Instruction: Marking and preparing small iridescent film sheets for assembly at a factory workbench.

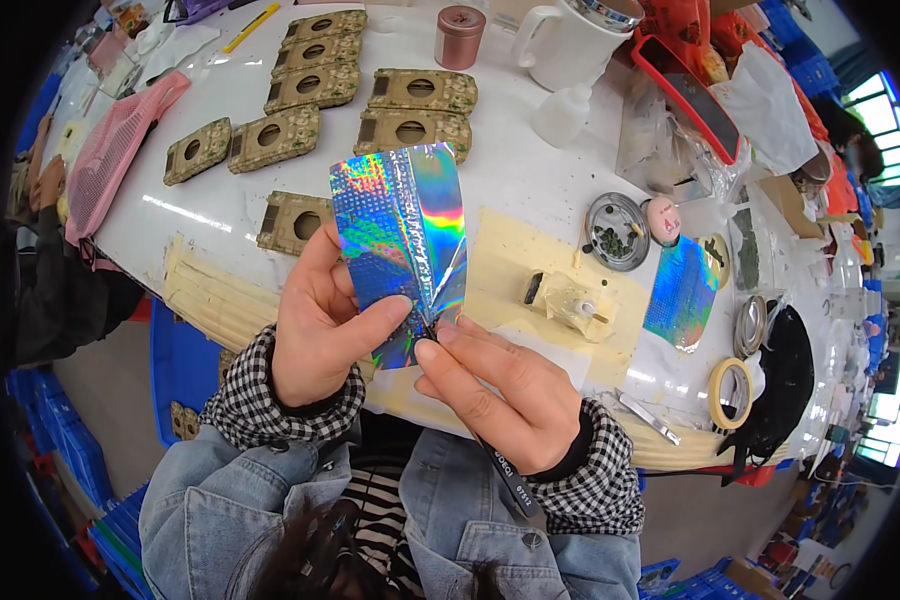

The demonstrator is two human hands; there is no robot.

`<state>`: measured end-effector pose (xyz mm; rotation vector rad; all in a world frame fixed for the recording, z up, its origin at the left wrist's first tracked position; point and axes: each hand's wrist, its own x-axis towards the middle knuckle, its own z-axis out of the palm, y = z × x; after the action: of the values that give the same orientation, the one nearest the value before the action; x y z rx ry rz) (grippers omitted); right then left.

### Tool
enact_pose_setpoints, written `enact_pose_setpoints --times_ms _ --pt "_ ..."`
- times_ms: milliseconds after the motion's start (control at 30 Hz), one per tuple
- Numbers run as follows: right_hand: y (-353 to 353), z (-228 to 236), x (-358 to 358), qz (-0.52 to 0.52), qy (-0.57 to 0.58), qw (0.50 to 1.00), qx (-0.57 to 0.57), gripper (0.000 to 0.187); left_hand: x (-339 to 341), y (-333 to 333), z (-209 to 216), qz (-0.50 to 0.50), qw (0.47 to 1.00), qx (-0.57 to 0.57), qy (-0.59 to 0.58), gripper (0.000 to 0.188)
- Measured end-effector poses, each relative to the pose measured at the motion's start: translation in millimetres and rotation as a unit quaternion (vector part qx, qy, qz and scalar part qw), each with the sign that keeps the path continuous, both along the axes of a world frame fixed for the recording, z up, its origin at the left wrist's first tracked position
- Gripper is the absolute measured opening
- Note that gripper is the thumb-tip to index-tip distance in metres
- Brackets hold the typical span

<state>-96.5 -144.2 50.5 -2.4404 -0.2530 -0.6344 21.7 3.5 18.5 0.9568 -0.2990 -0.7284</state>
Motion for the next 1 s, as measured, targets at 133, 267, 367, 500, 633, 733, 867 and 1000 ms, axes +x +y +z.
enact_pose_setpoints --times_ms 133,267,367,500,633,733,867,1000 --pt "0 -1 0 0.001 -0.005 1.000 -0.004 0.033 0 0 -1 0.000 1.000 -0.002 -0.002 0.048" --pt "0 -2 0 0.002 -0.010 1.000 -0.011 0.032 0 -1 0 0.009 1.000 -0.004 -0.015 0.047" --pt "0 0 1 0.003 -0.006 1.000 -0.006 0.032 0 -1 0 0.008 1.000 -0.006 -0.007 0.046" --pt "-1 0 1 0.007 -0.018 1.000 -0.012 0.034 1 0 0 0.010 1.000 -0.006 -0.006 0.047" --pt "-5 -3 -1 0.006 -0.046 0.998 -0.035 0.038 3 -3 2 0.033 0.999 -0.005 -0.006 0.046" --pt "-6 -2 -7 0.023 -0.023 0.998 -0.059 0.036 7 0 -1 0.068 0.998 0.000 -0.006 0.045" --pt "-10 -9 -14 0.034 0.027 0.995 -0.089 0.033 7 0 -3 0.101 0.995 -0.014 0.003 0.043" --pt "-12 -23 -12 0.043 0.059 0.991 -0.110 0.031 8 -2 -7 0.112 0.994 -0.017 0.008 0.042"
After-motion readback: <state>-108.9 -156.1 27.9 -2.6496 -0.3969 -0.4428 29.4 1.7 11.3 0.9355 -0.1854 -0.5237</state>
